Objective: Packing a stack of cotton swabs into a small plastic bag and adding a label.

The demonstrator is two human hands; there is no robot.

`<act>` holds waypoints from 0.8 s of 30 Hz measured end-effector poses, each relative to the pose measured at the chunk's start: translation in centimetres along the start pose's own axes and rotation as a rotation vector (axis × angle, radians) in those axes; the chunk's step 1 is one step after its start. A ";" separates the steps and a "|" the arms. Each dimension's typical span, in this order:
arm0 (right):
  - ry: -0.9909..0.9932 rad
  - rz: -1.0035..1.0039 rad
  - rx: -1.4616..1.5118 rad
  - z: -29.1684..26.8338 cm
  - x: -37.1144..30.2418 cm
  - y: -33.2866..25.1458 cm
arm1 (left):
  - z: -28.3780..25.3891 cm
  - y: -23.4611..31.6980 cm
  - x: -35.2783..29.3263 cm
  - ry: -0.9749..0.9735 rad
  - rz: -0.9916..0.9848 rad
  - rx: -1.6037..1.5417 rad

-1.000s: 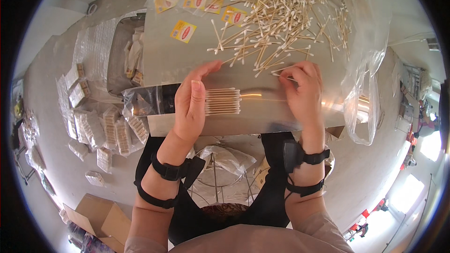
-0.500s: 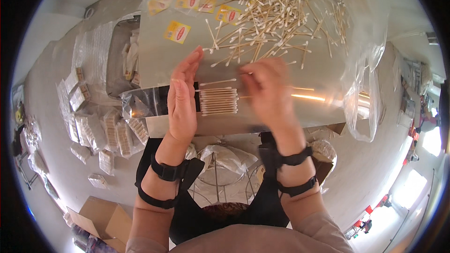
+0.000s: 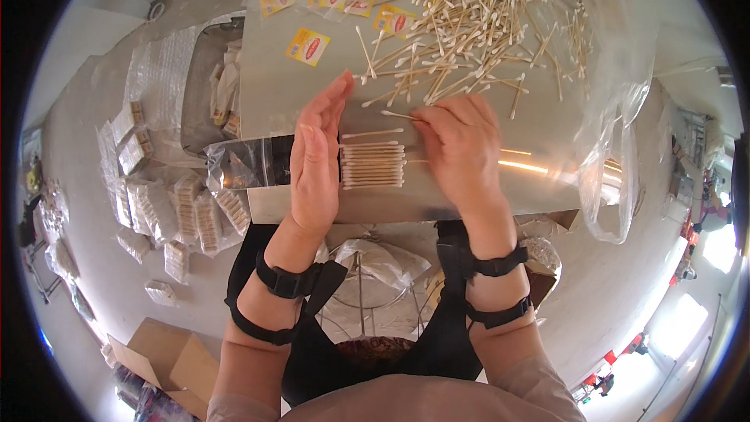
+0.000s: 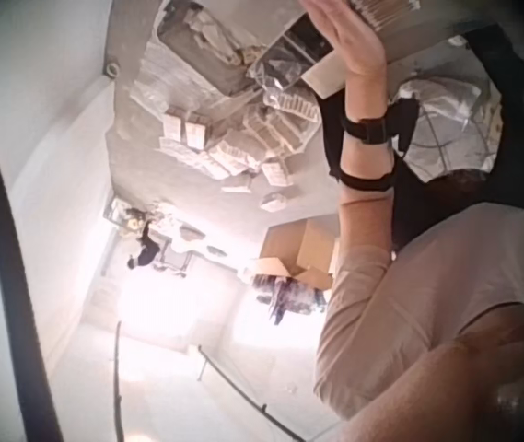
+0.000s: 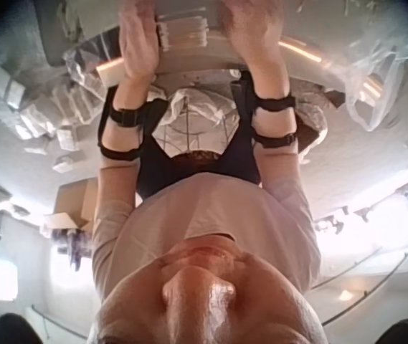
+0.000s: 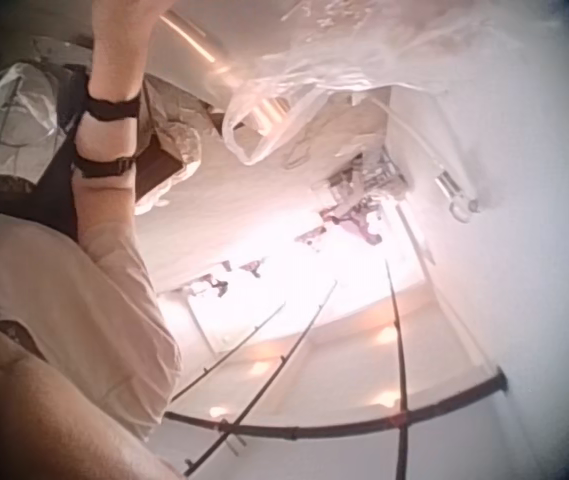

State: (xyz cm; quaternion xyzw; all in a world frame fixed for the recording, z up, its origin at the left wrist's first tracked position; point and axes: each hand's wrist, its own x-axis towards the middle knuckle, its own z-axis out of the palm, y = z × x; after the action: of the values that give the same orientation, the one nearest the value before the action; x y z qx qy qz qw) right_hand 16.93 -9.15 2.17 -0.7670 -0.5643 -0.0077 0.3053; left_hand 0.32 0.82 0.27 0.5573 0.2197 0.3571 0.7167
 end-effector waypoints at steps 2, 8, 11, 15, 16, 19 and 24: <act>-0.014 -0.008 0.005 0.9 0.3 -1.0 | 0.0 -0.1 0.1 0.010 -0.002 -0.015; -0.030 -0.056 0.204 1.5 0.3 -1.4 | 0.1 -0.3 0.2 0.035 0.026 -0.003; -0.046 -0.033 0.189 1.4 0.0 -1.3 | 0.1 -0.1 0.1 0.010 0.011 0.016; -0.069 -0.073 0.235 1.3 -0.1 -1.7 | 0.3 -0.1 -0.1 0.010 -0.021 -0.037; -0.065 -0.064 0.259 1.2 -0.2 -1.8 | 0.3 -0.1 -0.2 0.004 -0.017 -0.035; 0.031 0.201 0.479 1.3 -1.1 -2.6 | 0.3 -0.4 -0.3 0.018 -0.003 -0.022; 0.070 0.335 0.743 2.2 -3.4 -4.4 | 0.3 -0.3 -0.8 -0.019 0.000 0.002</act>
State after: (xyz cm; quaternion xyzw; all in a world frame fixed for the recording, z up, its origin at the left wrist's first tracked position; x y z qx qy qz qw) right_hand 11.17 -10.24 1.22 -0.6850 -0.3854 0.2206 0.5776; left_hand 0.10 0.04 -0.01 0.5615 0.2133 0.3513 0.7182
